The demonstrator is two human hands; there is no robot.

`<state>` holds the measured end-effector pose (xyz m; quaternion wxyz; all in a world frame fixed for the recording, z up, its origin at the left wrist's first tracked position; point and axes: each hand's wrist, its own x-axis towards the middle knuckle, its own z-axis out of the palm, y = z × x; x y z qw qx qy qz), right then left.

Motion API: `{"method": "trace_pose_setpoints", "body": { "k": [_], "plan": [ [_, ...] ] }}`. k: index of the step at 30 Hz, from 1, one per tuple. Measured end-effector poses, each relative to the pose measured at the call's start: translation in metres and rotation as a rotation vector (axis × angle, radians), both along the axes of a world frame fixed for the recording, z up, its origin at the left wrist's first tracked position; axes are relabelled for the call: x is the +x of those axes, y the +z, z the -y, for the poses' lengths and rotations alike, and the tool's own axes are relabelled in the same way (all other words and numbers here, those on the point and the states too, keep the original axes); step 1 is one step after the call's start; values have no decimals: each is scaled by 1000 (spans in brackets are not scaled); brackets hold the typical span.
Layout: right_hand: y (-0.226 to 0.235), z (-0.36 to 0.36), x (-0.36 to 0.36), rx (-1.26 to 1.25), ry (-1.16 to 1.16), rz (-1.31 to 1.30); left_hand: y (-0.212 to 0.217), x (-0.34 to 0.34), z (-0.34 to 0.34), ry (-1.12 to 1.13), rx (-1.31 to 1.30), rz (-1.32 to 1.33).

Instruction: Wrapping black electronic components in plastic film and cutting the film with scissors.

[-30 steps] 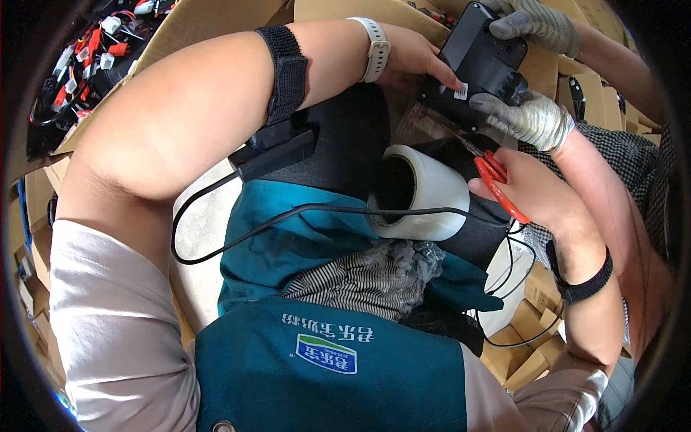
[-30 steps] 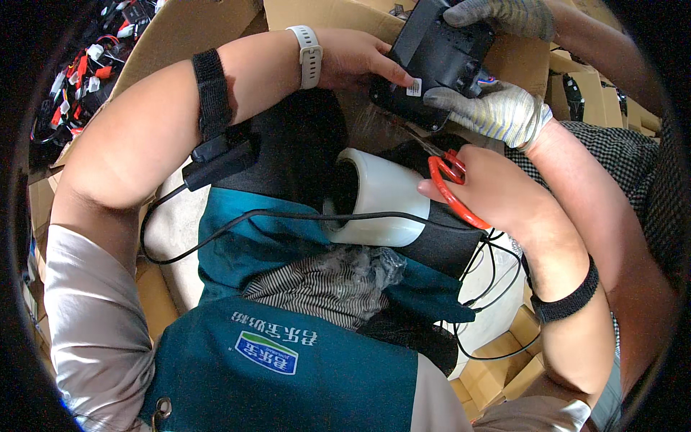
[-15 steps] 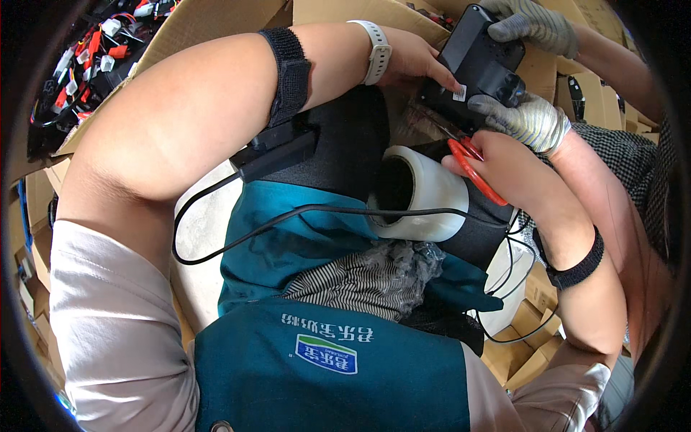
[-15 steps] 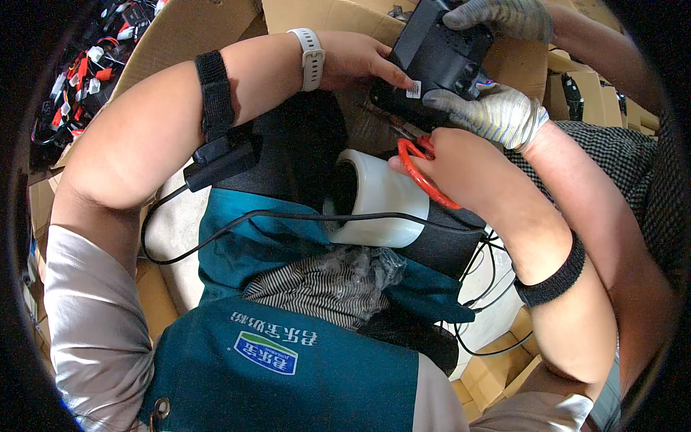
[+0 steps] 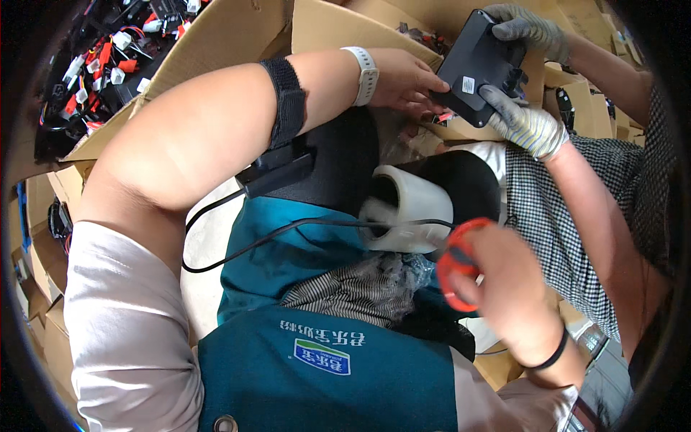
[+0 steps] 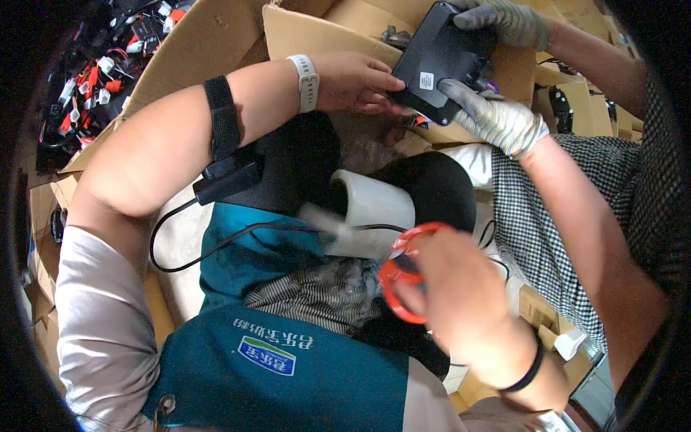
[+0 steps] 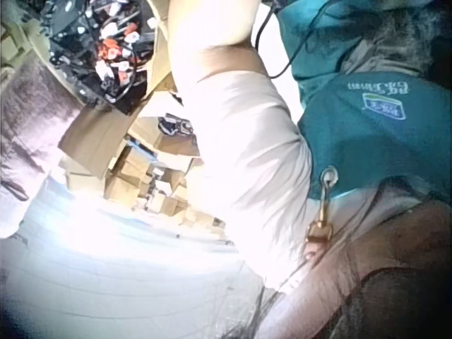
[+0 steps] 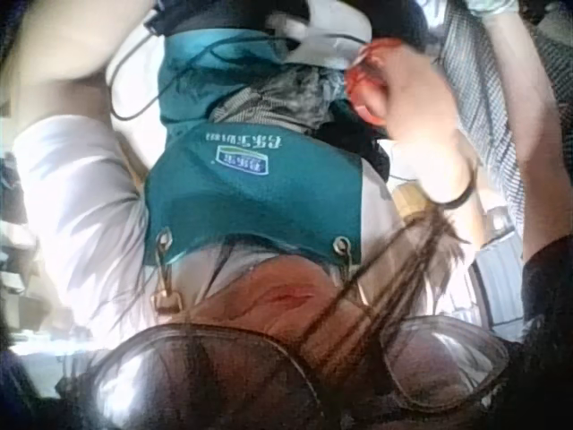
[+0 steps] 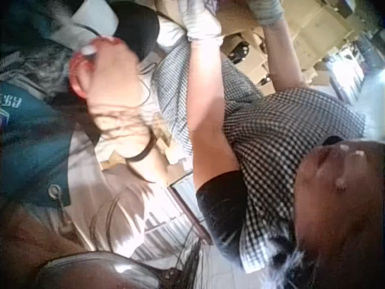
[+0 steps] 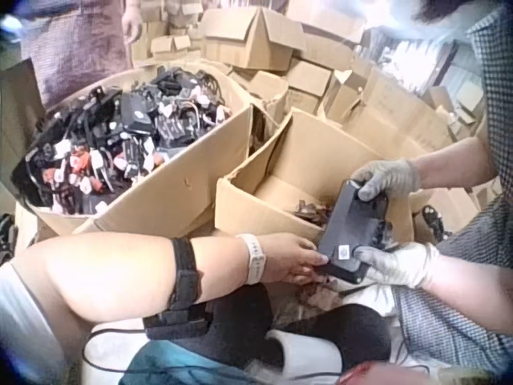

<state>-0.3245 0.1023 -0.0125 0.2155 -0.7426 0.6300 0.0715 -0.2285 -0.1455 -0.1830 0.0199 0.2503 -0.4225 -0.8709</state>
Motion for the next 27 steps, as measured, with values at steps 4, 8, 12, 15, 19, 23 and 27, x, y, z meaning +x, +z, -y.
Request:
{"method": "trace_pose_setpoints", "body": {
  "k": [4, 8, 12, 15, 19, 23, 27],
  "plan": [
    [-5, -38, 34, 10, 94, 155, 39, 7, -8, 92, -27, -41],
    [-23, -60, 37, -20, 129, 188, 91, 19, -5, 94, -106, -2],
    [-38, -69, 35, -89, 149, 306, 138, 67, -11, 70, -309, -106],
    [-51, -72, 31, -250, 262, 326, 169, 125, -48, 124, -735, -46],
    [-44, -87, 32, -213, 298, 241, 154, 198, -101, 201, -1595, 176],
    [-69, -89, 32, -280, 467, 252, 115, 246, -164, 176, -1616, 349],
    [-55, -94, 44, -117, 377, 218, 105, 224, -220, 66, -1625, 138]
  ]
}}
